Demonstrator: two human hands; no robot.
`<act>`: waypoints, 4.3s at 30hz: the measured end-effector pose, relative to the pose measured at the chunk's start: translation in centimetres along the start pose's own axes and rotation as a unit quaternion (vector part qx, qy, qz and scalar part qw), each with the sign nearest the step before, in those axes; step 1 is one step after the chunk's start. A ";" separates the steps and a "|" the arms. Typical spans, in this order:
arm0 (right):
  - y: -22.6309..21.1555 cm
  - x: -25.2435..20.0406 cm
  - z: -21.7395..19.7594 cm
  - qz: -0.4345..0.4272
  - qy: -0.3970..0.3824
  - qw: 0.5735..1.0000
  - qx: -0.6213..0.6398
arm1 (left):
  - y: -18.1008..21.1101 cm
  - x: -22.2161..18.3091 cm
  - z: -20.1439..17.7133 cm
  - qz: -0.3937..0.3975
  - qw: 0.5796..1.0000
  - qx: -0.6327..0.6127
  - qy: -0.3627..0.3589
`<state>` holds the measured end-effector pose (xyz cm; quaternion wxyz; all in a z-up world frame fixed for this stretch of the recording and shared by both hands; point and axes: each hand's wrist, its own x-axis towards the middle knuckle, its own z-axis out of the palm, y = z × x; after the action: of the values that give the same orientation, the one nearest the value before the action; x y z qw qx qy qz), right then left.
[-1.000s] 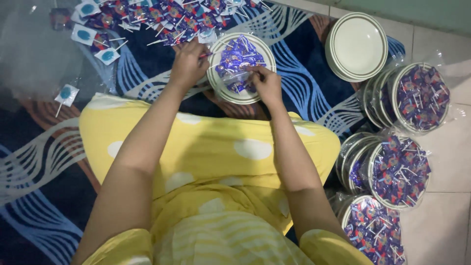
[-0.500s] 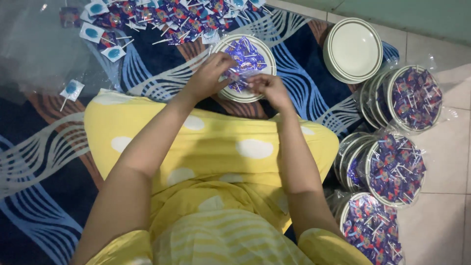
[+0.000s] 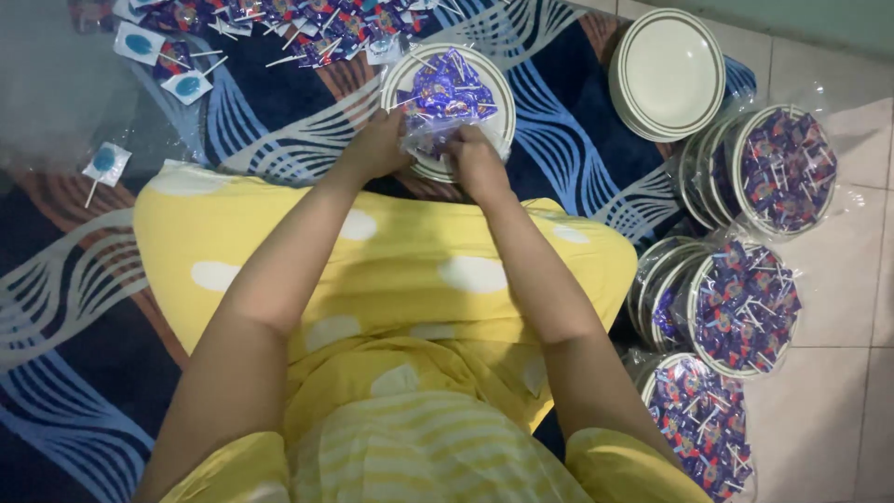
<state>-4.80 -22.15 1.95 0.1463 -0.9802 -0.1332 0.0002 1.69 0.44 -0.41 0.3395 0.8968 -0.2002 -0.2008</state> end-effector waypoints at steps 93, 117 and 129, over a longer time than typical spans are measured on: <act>6.9 -2.8 -6.7 0.271 0.326 0.781 0.458 | -6.0 0.2 -5.8 0.060 0.878 0.446 0.163; 7.8 -2.5 0.0 0.302 0.122 0.891 0.315 | 1.0 -2.5 3.1 0.251 0.859 0.279 0.347; 5.1 -4.3 -0.8 0.312 -0.006 0.934 0.173 | -6.7 0.9 9.1 0.052 0.959 -0.056 0.273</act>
<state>-7.63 -28.17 1.05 0.3051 -0.9320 0.1806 0.0752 -0.54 -0.20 -11.54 0.4406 0.8857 -0.1345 0.0583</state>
